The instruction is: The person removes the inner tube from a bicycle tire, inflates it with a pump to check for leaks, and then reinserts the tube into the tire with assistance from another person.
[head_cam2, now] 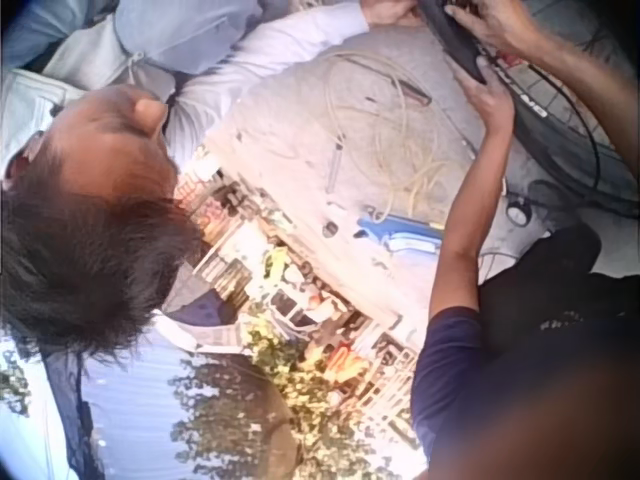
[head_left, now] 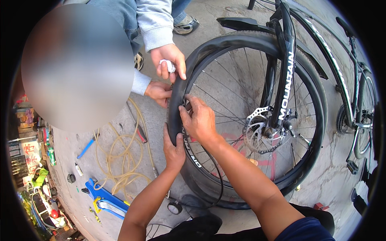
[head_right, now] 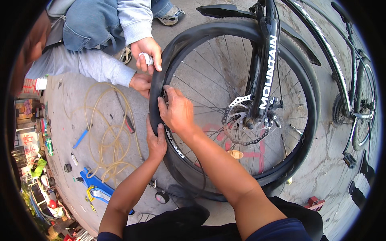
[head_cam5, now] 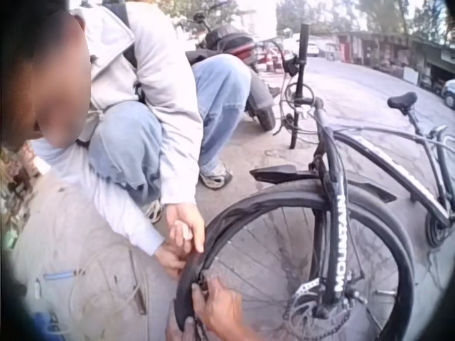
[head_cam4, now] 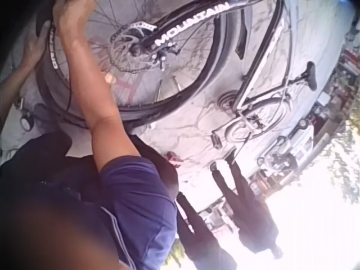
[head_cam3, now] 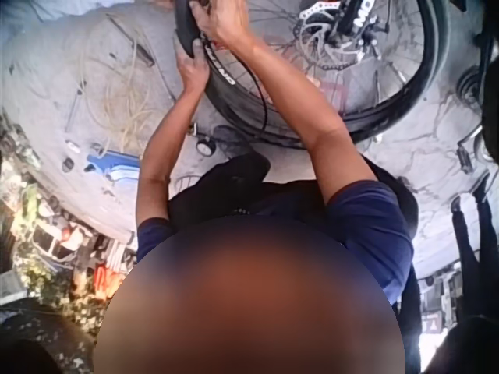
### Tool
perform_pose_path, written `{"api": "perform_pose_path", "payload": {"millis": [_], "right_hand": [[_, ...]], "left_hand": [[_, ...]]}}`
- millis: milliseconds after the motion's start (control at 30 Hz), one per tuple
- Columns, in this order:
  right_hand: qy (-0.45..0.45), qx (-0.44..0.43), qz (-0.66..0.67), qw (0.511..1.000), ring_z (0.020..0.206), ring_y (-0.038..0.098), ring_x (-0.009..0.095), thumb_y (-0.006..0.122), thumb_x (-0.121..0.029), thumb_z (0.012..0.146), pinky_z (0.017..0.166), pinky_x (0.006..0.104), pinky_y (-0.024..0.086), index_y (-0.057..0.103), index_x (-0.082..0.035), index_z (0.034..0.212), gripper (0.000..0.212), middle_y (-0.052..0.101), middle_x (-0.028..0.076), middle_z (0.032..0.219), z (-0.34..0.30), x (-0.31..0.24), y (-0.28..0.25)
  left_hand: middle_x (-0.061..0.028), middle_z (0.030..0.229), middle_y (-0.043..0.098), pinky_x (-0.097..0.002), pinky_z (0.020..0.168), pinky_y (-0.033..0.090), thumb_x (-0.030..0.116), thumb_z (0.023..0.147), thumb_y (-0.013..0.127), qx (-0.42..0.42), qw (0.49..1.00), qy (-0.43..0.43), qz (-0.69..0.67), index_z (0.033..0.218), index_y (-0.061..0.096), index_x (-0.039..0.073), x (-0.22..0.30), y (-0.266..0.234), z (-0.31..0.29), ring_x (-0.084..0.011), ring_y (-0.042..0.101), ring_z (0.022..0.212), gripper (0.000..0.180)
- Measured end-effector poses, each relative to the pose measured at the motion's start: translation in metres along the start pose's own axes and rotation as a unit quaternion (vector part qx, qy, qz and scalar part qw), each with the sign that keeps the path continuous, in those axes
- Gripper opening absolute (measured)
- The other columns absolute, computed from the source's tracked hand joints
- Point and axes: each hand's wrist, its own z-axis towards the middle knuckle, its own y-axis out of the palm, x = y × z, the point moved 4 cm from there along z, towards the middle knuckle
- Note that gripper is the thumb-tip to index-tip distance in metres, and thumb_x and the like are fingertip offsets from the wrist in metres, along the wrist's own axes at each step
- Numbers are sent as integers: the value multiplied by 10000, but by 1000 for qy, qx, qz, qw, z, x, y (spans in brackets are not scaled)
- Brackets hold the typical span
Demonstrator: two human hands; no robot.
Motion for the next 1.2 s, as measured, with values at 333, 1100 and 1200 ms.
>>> {"api": "perform_pose_path", "payload": {"millis": [333,1100,1200], "right_hand": [[-35,-68,-112,991,855,718,439,635,-91,922,778,535,570,645,-94,1407,485,708,216,1014,11,4,-9],[-390,-298,-536,687,1154,655,287,649,-160,931,974,393,491,785,-104,998,162,691,133,1126,123,-45,-10],[-369,-342,-532,681,1236,624,325,612,-124,923,1072,416,457,785,-70,1043,218,692,179,1232,130,-39,-8]], "left_hand": [[-318,1560,469,-422,1184,377,428,1097,544,7,999,8,48,1636,273,-49,0,1,-2,-403,504,1417,769],[-352,1419,544,-504,1091,468,498,1075,560,59,998,-12,-13,1564,400,-49,-8,-3,-4,-512,568,1290,752],[-343,1366,572,-513,1051,491,456,1082,569,84,996,6,-32,1538,439,-37,-8,-4,-4,-513,596,1237,683]]}}
